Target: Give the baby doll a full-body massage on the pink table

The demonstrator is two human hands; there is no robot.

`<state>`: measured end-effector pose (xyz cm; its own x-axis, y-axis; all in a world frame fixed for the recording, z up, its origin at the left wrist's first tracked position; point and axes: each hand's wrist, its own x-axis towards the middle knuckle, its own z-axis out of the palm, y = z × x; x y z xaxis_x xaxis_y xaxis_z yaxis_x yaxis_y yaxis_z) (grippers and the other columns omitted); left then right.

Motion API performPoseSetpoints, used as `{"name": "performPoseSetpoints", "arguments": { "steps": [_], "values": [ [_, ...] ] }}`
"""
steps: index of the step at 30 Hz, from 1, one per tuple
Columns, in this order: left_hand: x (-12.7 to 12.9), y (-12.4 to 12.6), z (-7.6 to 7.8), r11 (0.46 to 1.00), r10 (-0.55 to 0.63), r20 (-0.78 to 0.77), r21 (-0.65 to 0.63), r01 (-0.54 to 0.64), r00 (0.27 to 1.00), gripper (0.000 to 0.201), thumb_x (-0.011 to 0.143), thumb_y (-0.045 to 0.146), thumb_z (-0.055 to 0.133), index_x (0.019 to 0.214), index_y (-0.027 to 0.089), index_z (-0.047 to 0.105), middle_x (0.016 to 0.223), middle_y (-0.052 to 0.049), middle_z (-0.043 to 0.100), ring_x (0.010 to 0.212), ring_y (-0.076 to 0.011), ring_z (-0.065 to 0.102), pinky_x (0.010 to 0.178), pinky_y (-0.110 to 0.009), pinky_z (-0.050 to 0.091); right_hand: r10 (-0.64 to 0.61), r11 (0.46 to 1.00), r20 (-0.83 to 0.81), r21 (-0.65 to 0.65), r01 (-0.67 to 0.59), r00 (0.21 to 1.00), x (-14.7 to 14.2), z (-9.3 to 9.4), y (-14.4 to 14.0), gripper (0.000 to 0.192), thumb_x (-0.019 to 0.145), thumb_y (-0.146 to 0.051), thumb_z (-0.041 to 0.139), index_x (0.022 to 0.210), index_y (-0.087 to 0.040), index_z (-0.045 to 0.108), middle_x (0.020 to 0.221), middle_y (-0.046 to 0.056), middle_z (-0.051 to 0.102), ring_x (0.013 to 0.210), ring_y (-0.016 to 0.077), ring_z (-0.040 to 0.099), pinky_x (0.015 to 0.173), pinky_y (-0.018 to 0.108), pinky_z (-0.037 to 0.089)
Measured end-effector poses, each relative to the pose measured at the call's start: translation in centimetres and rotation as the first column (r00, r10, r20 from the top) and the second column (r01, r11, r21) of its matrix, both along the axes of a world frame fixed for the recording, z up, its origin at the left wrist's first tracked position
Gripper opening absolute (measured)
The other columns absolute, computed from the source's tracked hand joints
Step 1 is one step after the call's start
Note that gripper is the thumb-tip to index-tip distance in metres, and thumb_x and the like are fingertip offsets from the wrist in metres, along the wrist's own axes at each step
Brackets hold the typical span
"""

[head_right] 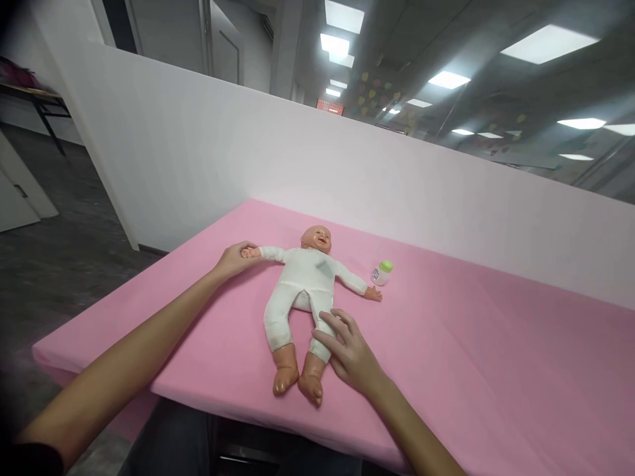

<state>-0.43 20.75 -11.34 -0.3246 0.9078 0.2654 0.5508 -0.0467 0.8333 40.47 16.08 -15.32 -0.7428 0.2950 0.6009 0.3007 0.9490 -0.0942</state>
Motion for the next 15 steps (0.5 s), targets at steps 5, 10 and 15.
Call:
{"name": "performPoseSetpoints", "arguments": {
  "steps": [5,10,15],
  "values": [
    [0.2,0.0,0.0,1.0,0.003,0.026,-0.006,-0.003,1.0,0.05,0.069,0.057,0.081,0.104,0.022,0.073,0.105,-0.004,0.076,0.097,-0.0241,0.069,0.074,-0.029,0.053,0.076,0.997,0.019,-0.013,-0.076,0.997,0.5,-0.2,0.3,0.066,0.086,-0.005,0.051,0.146,-0.031,0.052,0.159,0.006,0.049,0.15,0.0372,0.037,0.114,0.067,0.045],
    [0.3,0.0,0.0,1.0,-0.006,0.027,-0.008,0.006,1.0,0.051,0.068,0.058,0.082,0.103,0.022,0.073,0.106,-0.004,0.075,0.099,-0.0246,0.069,0.074,-0.029,0.053,0.087,0.988,-0.035,-0.128,-0.091,0.996,0.2,-0.4,0.8,0.04,0.09,-0.021,0.054,0.13,-0.027,0.052,0.157,0.009,0.05,0.152,0.0374,0.035,0.115,0.068,0.042],
    [0.4,-0.1,0.1,1.0,-0.012,0.021,-0.012,0.012,1.0,0.051,0.068,0.058,0.081,0.103,0.022,0.072,0.106,-0.004,0.075,0.099,-0.0254,0.068,0.075,-0.03,0.053,-0.06,0.945,-0.204,-0.328,-0.01,0.977,-0.6,-0.7,2.2,0.029,0.098,-0.045,0.044,0.12,-0.027,0.053,0.151,0.012,0.052,0.148,0.0365,0.042,0.118,0.067,0.04]
  ]
}}
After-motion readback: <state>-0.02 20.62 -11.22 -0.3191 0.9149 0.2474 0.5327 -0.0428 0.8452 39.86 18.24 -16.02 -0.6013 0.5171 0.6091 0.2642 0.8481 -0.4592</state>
